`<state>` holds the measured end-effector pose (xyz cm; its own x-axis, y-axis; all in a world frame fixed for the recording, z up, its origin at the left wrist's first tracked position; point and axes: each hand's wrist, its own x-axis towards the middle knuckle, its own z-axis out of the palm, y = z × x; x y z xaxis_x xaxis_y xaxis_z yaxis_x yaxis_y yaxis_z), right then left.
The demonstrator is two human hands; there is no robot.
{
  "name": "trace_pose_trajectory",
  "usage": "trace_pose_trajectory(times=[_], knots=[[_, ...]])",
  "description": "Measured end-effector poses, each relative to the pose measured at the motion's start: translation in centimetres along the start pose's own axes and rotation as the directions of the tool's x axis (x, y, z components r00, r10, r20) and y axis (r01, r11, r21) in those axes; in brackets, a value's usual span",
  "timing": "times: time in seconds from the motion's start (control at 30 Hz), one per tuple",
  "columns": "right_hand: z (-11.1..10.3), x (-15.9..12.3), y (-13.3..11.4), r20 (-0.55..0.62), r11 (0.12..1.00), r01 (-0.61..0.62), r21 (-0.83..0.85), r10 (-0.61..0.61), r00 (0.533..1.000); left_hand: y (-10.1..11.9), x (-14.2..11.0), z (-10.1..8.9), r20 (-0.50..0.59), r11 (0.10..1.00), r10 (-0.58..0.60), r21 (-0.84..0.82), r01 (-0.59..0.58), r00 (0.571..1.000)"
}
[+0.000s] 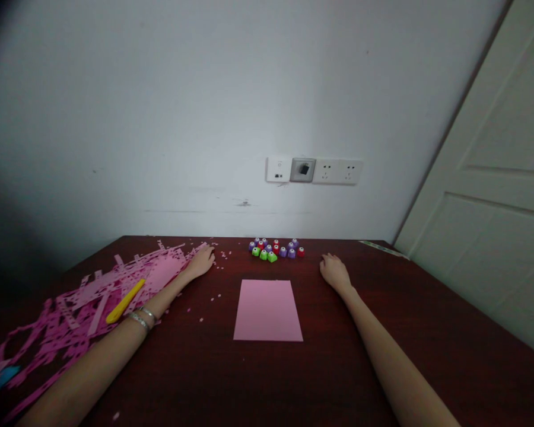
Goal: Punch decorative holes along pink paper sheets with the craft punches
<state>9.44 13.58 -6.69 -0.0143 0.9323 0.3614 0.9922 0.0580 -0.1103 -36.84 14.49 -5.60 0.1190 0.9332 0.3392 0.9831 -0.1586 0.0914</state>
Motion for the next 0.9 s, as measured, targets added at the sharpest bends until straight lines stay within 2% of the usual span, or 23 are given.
trace_pose_trajectory(times=[0.33,0.63,0.73,0.8,0.9], knots=[[-0.2,-0.1,0.0,0.007,1.000,0.013,-0.009,-0.013,1.000,0.2,-0.2,-0.2,0.010,1.000,-0.005,0.000,0.005,1.000],[-0.1,-0.1,0.1,-0.013,1.000,0.020,-0.012,-0.020,1.000,1.0,-0.6,-1.5,-0.030,0.999,0.022,-0.029,-0.023,0.999],[-0.2,0.0,0.1,0.000,1.000,0.011,-0.018,-0.011,1.000,2.6,-1.0,-2.7,-0.072,0.997,0.063,-0.043,-0.066,0.995],[-0.4,0.0,0.1,0.003,1.000,0.008,-0.014,-0.008,1.000,4.2,-1.5,-4.2,-0.112,0.979,0.168,-0.094,-0.179,0.979],[-0.5,-0.1,0.0,0.003,1.000,0.000,0.000,0.000,1.000,6.4,-2.8,-7.7,-0.162,0.927,0.323,-0.145,-0.346,0.933]])
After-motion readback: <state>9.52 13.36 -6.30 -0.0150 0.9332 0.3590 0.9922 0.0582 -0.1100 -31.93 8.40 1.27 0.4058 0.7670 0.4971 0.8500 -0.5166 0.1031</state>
